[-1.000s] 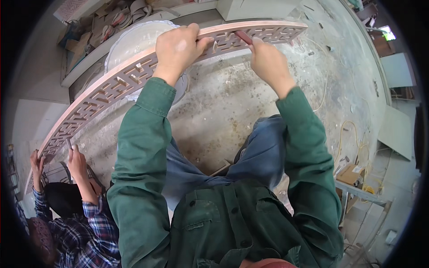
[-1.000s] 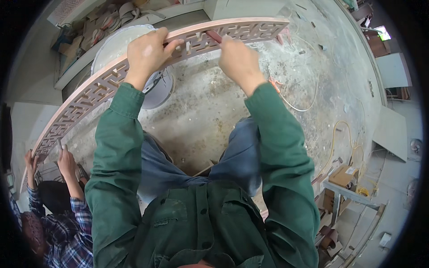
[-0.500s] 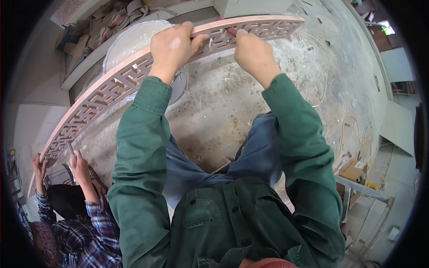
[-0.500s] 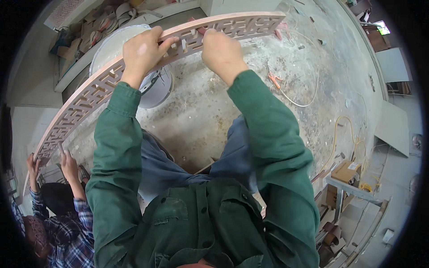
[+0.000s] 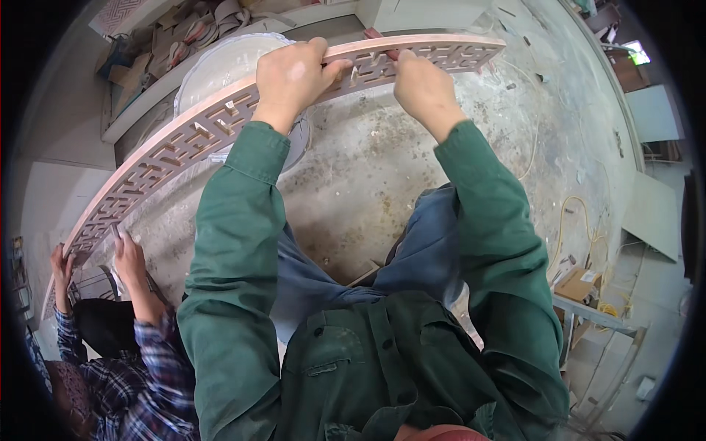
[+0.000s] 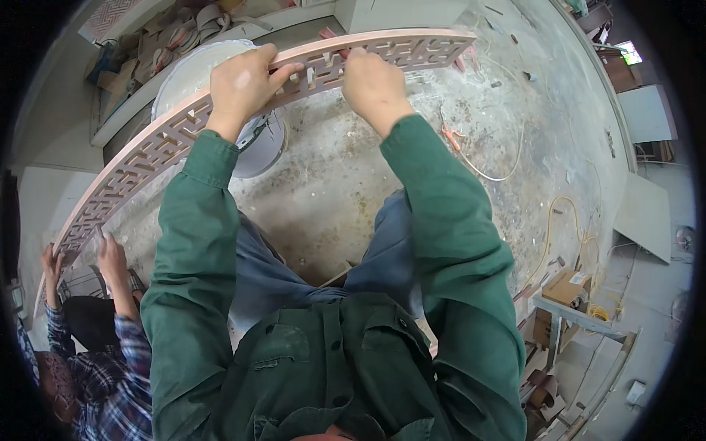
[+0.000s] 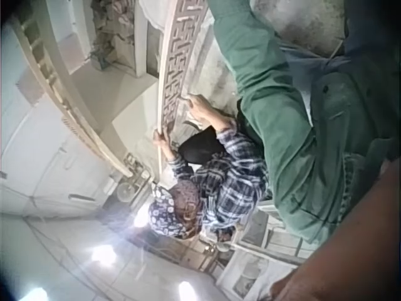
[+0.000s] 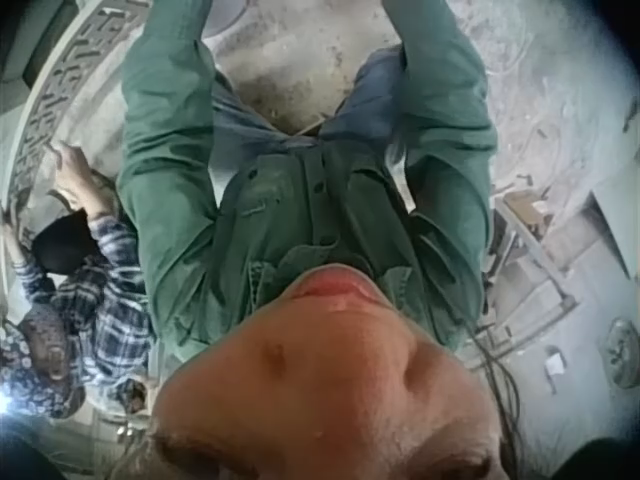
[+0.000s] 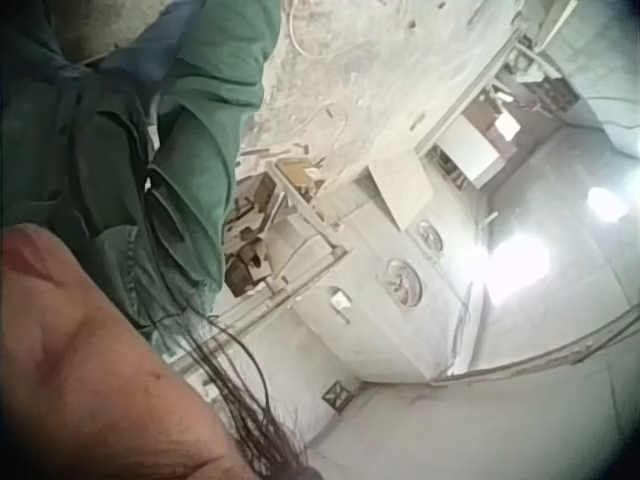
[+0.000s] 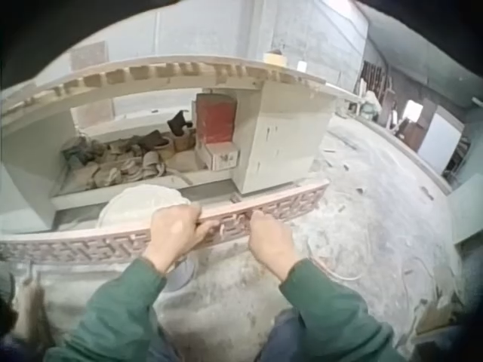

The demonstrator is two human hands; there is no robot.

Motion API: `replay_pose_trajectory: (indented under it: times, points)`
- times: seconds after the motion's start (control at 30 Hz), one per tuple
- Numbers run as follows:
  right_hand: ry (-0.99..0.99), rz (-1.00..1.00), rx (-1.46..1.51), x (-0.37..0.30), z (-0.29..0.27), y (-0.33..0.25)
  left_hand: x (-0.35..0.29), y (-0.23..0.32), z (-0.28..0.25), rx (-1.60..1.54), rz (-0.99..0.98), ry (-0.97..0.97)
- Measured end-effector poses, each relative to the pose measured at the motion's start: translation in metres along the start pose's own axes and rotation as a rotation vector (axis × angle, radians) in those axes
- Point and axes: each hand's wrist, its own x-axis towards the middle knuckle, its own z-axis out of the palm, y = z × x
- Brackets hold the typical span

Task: The person is sanding a decorative wooden lattice panel using sandpaper wrapped around a small wooden stick.

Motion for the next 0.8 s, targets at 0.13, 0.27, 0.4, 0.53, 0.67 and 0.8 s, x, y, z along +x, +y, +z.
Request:
replay_pose_trajectory:
  times: [0.13,0.27,0.4,0.53,0.67,0.8]
  points:
    - [0.003,0.065,0.09,-0.041,-0.002,0.012,-0.001,-0.001,-0.004,0.02,-0.029,-0.039]
    - [0.049,0.075,0.207,-0.016,0.003,0.013,0.0,0.004,0.001,0.008,0.011,-0.008]
    - [-0.054,0.103,0.097,0.013,0.003,0.0,0.004,0.006,0.0,0.006,-0.023,-0.041]
    - [0.014,0.026,0.132,-0.037,-0.001,-0.002,0.001,0.001,-0.004,0.028,-0.045,-0.057]
    - [-0.021,0.072,0.094,-0.021,-0.008,0.003,0.004,0.009,-0.002,0.033,-0.008,-0.03]
    - [-0.037,0.103,0.088,0.0,-0.006,-0.004,0.008,0.005,-0.006,0.04,-0.058,-0.095]
